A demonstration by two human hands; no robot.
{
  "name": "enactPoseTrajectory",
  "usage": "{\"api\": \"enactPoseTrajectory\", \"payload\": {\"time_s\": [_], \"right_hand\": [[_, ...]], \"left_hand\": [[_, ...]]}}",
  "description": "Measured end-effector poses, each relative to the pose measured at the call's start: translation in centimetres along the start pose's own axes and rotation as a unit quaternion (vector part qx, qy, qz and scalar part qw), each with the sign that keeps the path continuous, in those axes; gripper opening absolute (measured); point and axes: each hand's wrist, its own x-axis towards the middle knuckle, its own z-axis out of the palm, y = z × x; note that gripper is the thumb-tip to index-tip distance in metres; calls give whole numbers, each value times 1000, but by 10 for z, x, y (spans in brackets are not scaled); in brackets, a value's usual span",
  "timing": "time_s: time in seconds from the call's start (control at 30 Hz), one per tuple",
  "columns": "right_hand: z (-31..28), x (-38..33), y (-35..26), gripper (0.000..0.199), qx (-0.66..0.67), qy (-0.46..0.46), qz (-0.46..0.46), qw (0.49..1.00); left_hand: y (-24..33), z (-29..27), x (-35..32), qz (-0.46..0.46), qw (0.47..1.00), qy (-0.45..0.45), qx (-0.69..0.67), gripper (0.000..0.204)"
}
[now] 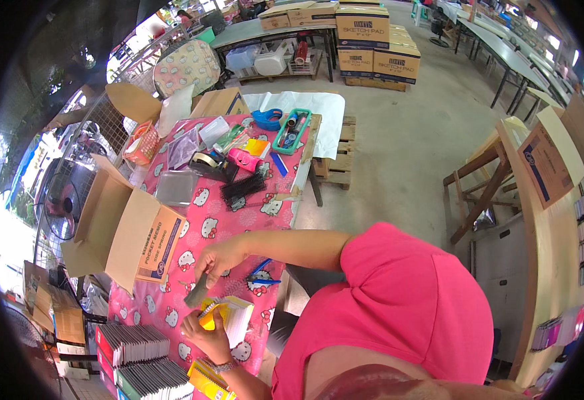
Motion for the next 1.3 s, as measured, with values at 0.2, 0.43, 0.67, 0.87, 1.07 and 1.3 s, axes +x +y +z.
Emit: {"api": "enactPoseTrajectory", "payload": {"time_s": [0.2,0.43,0.67,0.87,1.07,1.3], "right_hand": [[4,3,17,29,227,23,-1,974],[10,16,17,27,150,9,25,988],[-21,-12,178,31,-403,130,218,879],[11,60,48,46,-221,-15,102,970],[46,58,-6,35,-497,-35,-29,866],[63,53,-23,23,-419,-9,35,907]], "left_hand": [[4,-2,3,-6,1000,-15,-1,36],[0,-8,-4,-25,999,-30,-8,28],[-2,-2,10,-13,994,-69,-90,18],[-24,-10,-11,-50,998,-36,-30,16],[-13,-3,0,-44,998,-30,-27,15],[-11,-5,-3,-48,999,-22,-14,14]]}}
